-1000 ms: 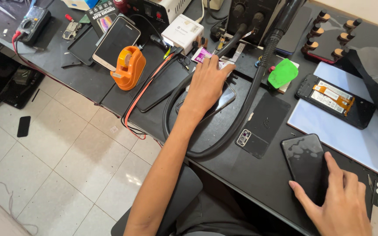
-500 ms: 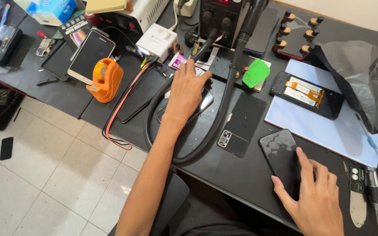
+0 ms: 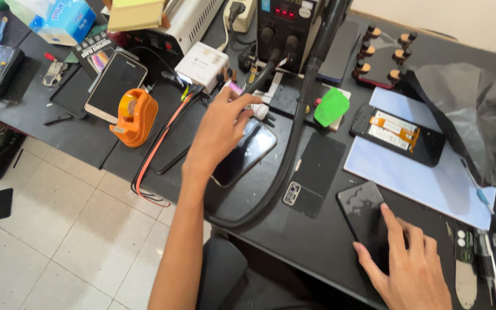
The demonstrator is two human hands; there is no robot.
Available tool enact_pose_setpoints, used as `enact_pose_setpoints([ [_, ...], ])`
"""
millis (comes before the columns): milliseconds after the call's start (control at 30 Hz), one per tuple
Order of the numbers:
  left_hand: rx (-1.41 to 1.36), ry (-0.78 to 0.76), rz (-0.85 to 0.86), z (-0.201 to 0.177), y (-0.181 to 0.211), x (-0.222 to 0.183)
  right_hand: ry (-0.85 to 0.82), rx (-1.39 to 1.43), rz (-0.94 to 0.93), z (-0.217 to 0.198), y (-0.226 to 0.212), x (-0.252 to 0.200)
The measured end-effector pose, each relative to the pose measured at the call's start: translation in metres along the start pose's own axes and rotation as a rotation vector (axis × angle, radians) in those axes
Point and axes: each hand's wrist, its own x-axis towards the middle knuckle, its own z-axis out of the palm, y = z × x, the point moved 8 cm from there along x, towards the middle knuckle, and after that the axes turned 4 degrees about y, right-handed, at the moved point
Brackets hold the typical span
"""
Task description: The person uses a small screwdriver to remove and replace screws on a smartphone, applies adhesive from a tube to the chassis, and fits the screen and back cover onto the device.
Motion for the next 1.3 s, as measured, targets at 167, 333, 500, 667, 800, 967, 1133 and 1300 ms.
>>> enact_pose_setpoints([
  [167,-0.02,0.038,-0.05,-0.03,0.011,0.005,-0.399,-0.195,-0.042,0.016,0.007,0.021],
  [333,-0.039,0.029,-0.05,-0.026,0.017,0.011,-0.43,-0.153,-0.106,-0.016,-0.022,0.07],
  [500,0.019,-0.045,-0.06,-0.002,0.014,0.011,-0.136,0.131,-0.219,-0.058,-0.068,0.138],
  [667,0.073,-0.034,0.042,0.017,0.013,0.01,0.049,0.343,-0.38,-0.057,-0.098,0.197],
  [800,0.064,-0.058,0.079,0.03,0.004,0.007,0.095,0.345,-0.425,-0.042,-0.107,0.225],
  [967,0.074,-0.081,0.06,0.034,-0.003,0.006,-0.126,0.542,-0.329,-0.026,-0.087,0.25],
  [1133,0.135,-0.092,0.087,0.043,-0.006,0.003,-0.084,0.712,-0.18,-0.049,-0.039,0.268],
  [1300,0.287,-0.153,0.117,0.058,-0.003,0.004,-0.076,0.708,-0.346,-0.051,-0.065,0.258],
])
